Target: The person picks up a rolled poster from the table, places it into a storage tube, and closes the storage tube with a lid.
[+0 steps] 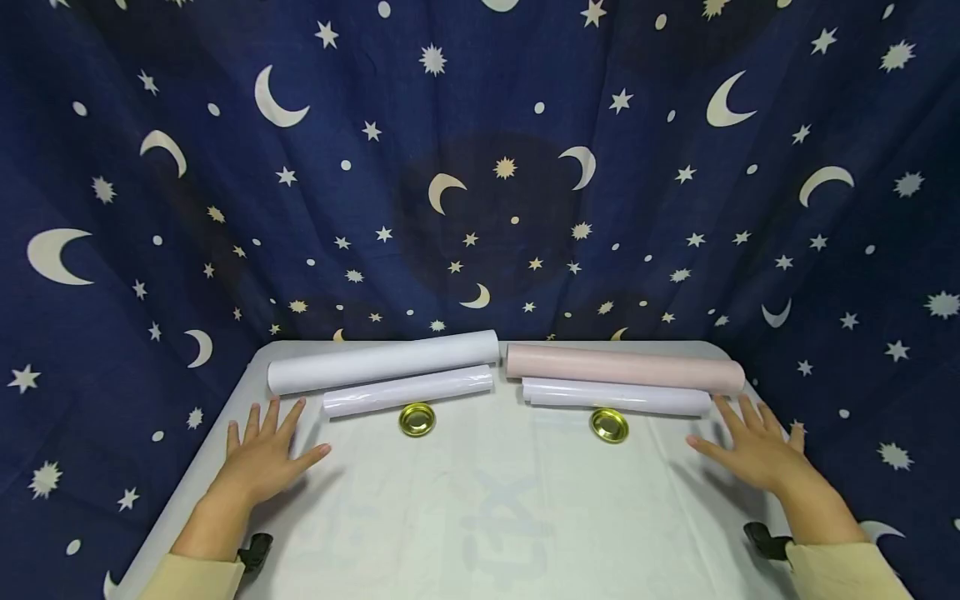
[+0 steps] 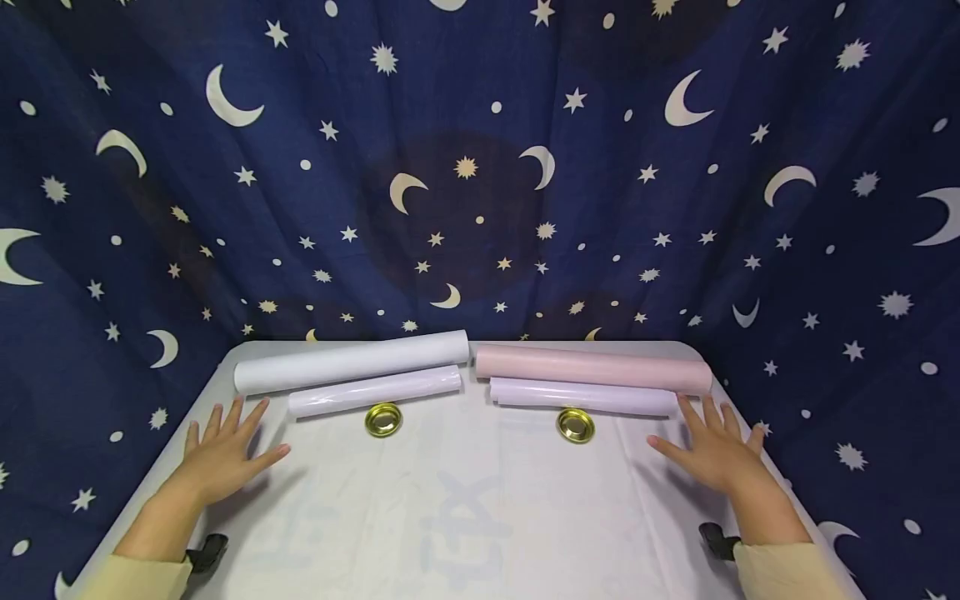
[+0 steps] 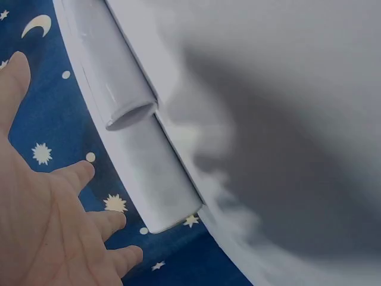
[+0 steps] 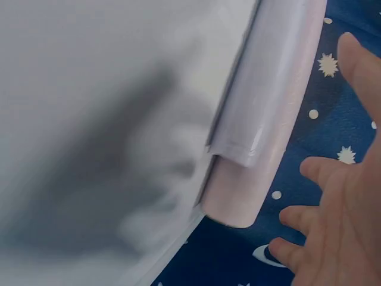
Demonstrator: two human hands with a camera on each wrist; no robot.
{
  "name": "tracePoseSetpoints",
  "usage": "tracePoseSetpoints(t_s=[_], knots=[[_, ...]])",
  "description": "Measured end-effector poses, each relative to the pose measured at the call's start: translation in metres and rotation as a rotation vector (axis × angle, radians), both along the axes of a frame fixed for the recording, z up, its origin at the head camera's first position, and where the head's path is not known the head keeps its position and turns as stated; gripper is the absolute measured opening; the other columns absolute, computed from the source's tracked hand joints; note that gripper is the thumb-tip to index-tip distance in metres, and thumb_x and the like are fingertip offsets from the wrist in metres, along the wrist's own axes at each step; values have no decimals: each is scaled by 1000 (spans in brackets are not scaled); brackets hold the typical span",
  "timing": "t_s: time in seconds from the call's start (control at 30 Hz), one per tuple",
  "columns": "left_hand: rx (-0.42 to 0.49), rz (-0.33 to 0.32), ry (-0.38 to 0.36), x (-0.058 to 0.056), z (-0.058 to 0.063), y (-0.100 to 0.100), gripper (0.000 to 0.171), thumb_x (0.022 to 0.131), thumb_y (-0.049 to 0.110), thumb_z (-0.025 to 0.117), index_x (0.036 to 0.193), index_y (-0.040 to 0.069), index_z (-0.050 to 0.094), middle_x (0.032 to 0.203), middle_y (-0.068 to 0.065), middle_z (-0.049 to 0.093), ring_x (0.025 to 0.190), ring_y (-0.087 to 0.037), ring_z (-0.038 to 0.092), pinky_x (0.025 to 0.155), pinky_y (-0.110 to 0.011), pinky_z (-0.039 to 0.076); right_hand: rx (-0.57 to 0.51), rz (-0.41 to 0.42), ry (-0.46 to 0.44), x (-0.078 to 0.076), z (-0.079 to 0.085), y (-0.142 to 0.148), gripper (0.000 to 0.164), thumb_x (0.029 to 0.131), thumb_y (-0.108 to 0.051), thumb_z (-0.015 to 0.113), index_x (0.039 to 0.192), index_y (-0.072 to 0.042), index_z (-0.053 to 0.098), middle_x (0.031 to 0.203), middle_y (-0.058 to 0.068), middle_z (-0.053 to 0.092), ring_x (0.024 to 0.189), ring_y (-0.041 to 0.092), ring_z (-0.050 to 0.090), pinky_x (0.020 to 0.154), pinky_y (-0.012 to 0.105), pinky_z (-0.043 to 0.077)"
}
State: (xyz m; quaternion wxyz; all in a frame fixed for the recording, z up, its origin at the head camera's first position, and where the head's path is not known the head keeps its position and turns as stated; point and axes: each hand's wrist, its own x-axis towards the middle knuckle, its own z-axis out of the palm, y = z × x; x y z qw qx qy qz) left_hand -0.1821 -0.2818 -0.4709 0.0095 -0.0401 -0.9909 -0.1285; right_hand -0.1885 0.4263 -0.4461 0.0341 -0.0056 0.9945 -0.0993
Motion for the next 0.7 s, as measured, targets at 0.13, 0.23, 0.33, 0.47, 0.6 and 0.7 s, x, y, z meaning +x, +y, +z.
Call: tracePoseSetpoints(t_s=[0.13,0.23,0.33,0.47,0.6,0.7], knots=[[-1,-14,15,-6,2,5,98,89,74,51,159,10,24,159,-35,12,142,-61,5,108,-76,-5,-9,20,6,-4,2,-9,101,92,-71,49,158,-4,15,158,38,1,139,65,1,96,84,-10],[5,-37,41,-13,4,7,97,89,72,53,158,9,27,159,-35,14,142,-61,7,108,-75,-5,-5,38,27,-8,2,-12,97,92,-70,51,156,-3,24,158,37,6,139,64,6,98,84,-7],[11,-73,70,-22,6,11,94,90,71,53,156,9,31,159,-33,17,144,-58,10,110,-74,-1,-7,71,57,-12,3,-15,91,92,-67,54,152,-3,32,157,37,13,137,64,13,98,84,-1],[12,-127,106,-29,7,15,89,92,68,53,156,10,32,159,-31,22,145,-55,13,112,-72,4,-12,119,95,-18,4,-20,84,93,-62,58,149,-3,38,154,36,22,135,62,20,98,83,7],[10,-169,145,-35,9,18,86,93,64,55,156,10,33,158,-29,25,145,-53,17,113,-70,7,-9,160,149,-26,2,-25,78,92,-58,63,144,-2,46,151,35,29,135,58,26,98,81,16],[24,-198,166,-40,10,20,83,94,61,56,155,9,35,158,-29,28,144,-52,19,113,-68,8,-10,180,184,-31,2,-28,73,92,-54,66,141,-2,50,150,35,33,133,58,31,97,79,23]])
